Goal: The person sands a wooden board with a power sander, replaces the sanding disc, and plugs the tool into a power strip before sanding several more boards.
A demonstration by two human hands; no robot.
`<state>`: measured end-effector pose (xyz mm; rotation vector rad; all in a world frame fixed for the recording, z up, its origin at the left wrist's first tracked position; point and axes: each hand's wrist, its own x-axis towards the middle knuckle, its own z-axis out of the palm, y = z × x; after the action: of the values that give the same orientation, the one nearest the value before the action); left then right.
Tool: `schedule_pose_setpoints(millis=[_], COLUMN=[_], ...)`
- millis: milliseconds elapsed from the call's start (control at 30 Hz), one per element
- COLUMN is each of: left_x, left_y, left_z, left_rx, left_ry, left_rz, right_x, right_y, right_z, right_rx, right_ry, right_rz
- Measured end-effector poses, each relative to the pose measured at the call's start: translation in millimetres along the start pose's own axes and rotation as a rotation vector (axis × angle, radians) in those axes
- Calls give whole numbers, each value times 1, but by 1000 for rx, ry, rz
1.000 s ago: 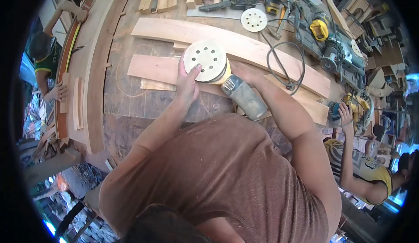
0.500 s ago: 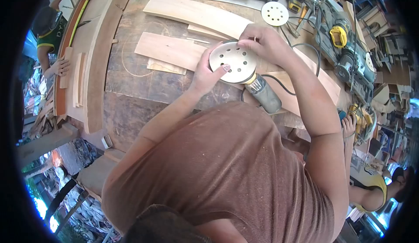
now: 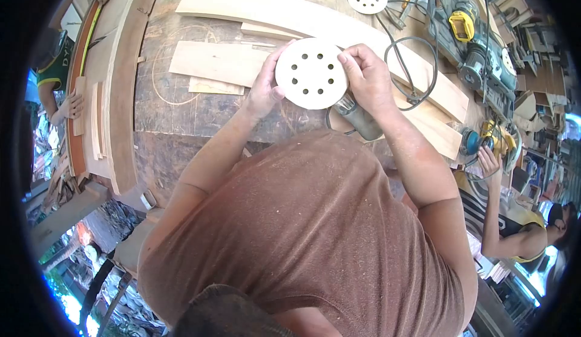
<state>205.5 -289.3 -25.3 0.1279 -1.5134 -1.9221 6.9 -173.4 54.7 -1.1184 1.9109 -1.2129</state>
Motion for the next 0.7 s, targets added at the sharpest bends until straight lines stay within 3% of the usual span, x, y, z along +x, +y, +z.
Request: schedule_pose_setpoints(millis=[467,700], left_x=[-4,-2], left_y=[4,3], left_z=[1,4], left_rx=[29,-11], left_ry=[71,77], left_rz=[-152,-117], right_x=[-1,-6], right_y=[6,9], right_z=[13,10], right_rx=[-162,-211], right_ry=[132,132], right_rz=[-146,-126])
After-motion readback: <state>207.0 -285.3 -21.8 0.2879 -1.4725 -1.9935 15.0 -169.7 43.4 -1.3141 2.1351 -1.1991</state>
